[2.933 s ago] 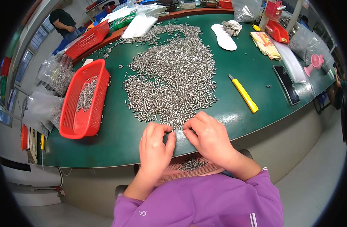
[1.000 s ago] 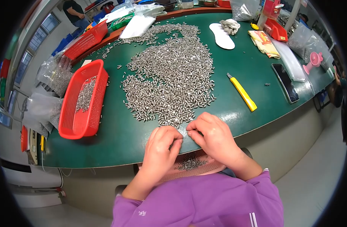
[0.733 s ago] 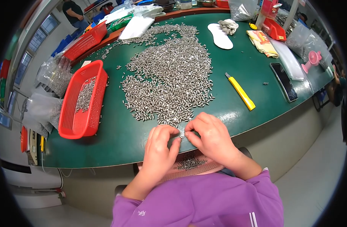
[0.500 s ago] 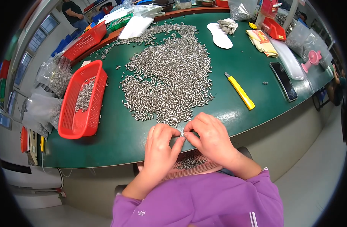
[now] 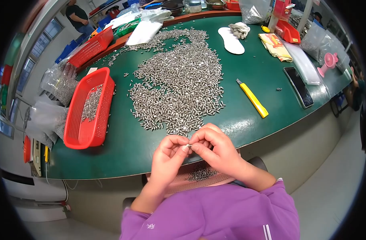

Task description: Sorting and inspecting small metal hardware components on a workbench.

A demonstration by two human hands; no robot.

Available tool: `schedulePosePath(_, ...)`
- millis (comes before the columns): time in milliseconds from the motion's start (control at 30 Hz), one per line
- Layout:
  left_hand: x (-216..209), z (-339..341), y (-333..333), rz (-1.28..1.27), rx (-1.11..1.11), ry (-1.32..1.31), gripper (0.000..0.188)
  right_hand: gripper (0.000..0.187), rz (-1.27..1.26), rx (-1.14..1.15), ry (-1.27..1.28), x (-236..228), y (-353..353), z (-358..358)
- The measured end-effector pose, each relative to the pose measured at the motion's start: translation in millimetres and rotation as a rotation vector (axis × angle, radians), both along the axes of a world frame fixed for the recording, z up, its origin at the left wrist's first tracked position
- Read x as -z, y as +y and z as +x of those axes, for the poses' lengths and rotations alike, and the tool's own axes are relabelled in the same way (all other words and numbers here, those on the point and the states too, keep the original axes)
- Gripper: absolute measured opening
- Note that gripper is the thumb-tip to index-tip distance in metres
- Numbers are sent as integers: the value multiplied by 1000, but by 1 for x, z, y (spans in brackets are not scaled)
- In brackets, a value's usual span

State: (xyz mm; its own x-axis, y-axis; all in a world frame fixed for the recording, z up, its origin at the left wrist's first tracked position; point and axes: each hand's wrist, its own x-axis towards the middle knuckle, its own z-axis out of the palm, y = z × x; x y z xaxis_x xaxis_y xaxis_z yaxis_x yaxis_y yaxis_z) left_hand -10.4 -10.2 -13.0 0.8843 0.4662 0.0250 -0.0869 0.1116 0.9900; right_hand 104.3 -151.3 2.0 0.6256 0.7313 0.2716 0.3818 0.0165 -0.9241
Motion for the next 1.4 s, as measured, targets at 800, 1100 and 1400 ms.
schedulePosePath(800, 0, 2, 9, -384, 125, -90, 14, 13, 50, -91, 224, 0, 2, 4)
schedulePosePath(1100, -33, -21, 26, 35, 573, 202, 42, 10, -88, -571, 65, -5, -20, 44)
schedulePosePath(1400, -11, 9, 0, 801, -193, 151, 14, 11, -156, 169, -369, 4, 2, 19)
